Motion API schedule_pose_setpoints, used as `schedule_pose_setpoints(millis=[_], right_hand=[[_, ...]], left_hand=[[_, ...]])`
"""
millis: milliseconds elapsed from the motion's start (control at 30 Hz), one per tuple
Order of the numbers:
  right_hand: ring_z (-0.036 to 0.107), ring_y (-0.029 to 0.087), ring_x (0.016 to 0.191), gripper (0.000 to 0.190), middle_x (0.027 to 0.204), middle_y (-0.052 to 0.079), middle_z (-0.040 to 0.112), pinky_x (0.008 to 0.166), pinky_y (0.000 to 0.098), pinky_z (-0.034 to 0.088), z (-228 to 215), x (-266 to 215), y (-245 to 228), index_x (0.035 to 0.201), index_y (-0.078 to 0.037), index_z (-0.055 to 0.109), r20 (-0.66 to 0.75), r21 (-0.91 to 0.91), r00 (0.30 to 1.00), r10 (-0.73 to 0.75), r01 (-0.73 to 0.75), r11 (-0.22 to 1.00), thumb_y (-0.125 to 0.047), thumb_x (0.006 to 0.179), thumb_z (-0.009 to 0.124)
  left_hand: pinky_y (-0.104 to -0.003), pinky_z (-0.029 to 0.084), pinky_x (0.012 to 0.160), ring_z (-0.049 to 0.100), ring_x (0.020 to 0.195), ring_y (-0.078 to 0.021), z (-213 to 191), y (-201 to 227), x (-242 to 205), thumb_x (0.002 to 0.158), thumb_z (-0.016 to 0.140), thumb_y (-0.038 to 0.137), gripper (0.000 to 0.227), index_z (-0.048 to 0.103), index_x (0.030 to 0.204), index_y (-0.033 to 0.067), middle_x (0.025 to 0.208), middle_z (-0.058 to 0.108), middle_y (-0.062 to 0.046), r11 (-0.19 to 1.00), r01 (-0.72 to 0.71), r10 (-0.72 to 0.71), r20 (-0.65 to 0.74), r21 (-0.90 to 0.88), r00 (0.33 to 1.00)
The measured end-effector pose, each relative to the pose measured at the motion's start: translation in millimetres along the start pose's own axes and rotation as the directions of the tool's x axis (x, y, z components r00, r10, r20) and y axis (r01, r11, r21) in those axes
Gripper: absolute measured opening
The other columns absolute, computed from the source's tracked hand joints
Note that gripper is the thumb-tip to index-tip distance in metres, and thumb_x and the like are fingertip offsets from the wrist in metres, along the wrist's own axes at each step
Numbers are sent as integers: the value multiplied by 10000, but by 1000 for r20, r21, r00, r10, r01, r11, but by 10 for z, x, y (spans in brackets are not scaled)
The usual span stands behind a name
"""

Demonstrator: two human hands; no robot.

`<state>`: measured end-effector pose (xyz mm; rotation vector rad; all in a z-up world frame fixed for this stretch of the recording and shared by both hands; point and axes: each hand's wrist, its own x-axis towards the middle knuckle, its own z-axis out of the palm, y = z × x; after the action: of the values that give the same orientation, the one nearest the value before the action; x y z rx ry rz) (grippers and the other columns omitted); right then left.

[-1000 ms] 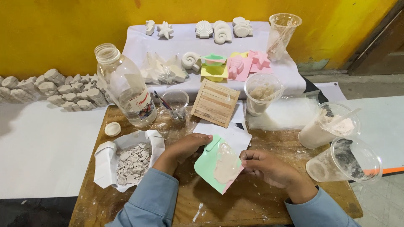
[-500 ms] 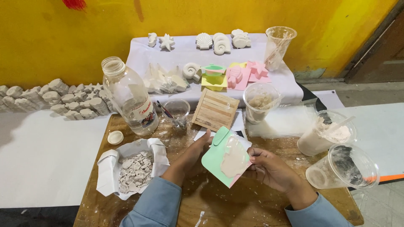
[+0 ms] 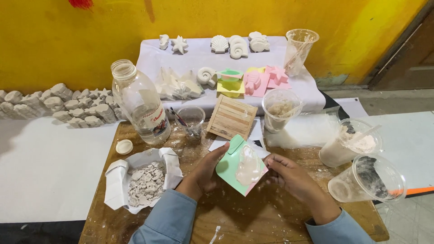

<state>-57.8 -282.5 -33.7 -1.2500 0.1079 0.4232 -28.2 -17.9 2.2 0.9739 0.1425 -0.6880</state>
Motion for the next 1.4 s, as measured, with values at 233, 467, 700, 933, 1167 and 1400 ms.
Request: schedule_pose_setpoints(millis=[233,467,700,933,1167,1400], right_hand=[[588,192,892,305,1038,143,683,803,316,508,304,-99,-213,1197,35,729,-213,-261,963,-163,104,960,-140,1023,549],[724,244,922,340,1071,179,732,833,368,606,519,-136,-265,1321,-2,685,-298,-320,929,-221,121,940,-114,1033,544],[687,396,1126,435,1407,249,621,824,442,575,521,449,-473,1430,-103,623,-208,-626,972,-105,-50,779,-188,1009,554],[676,207,929,431,1306,122,641,592,209,462,504,933,-468,1389,-177,666,-256,-535,966,-37,-110,837,-222,975,558],[685,211,806,367,880,167,726,742,310,559,786,377,-576,1258,-91,761,-255,-633,940,-227,16,774,-248,953,630],[643,216,701,377,705,153,708,681,318,487,550,-297,-404,1139,-36,815,-331,-697,925,-185,-108,708,-310,907,704]], left_hand=[[-438,457,976,593,1192,-377,20,37,-25,858,601,353,676,526,1399,-46,1378,592,-279,998,47,-49,-58,-32,997],[-572,505,995,699,1048,-406,-384,-109,407,778,800,470,710,664,1246,-47,1141,725,-249,989,-49,37,-89,-138,995],[-560,524,955,711,995,-387,-476,-67,457,746,841,464,667,700,1171,-31,1100,740,-248,986,-43,33,-61,-163,998],[-559,566,934,746,948,-391,-545,-161,376,811,790,412,561,708,1147,-30,1043,750,-243,993,6,5,99,-118,995],[-555,562,909,742,954,-392,-839,-365,614,853,744,370,550,698,1266,9,1094,755,-216,996,41,-17,271,-84,962],[-536,561,921,743,996,-370,-919,-376,614,838,701,365,578,660,1322,51,1100,750,-223,998,18,6,361,-63,932]])
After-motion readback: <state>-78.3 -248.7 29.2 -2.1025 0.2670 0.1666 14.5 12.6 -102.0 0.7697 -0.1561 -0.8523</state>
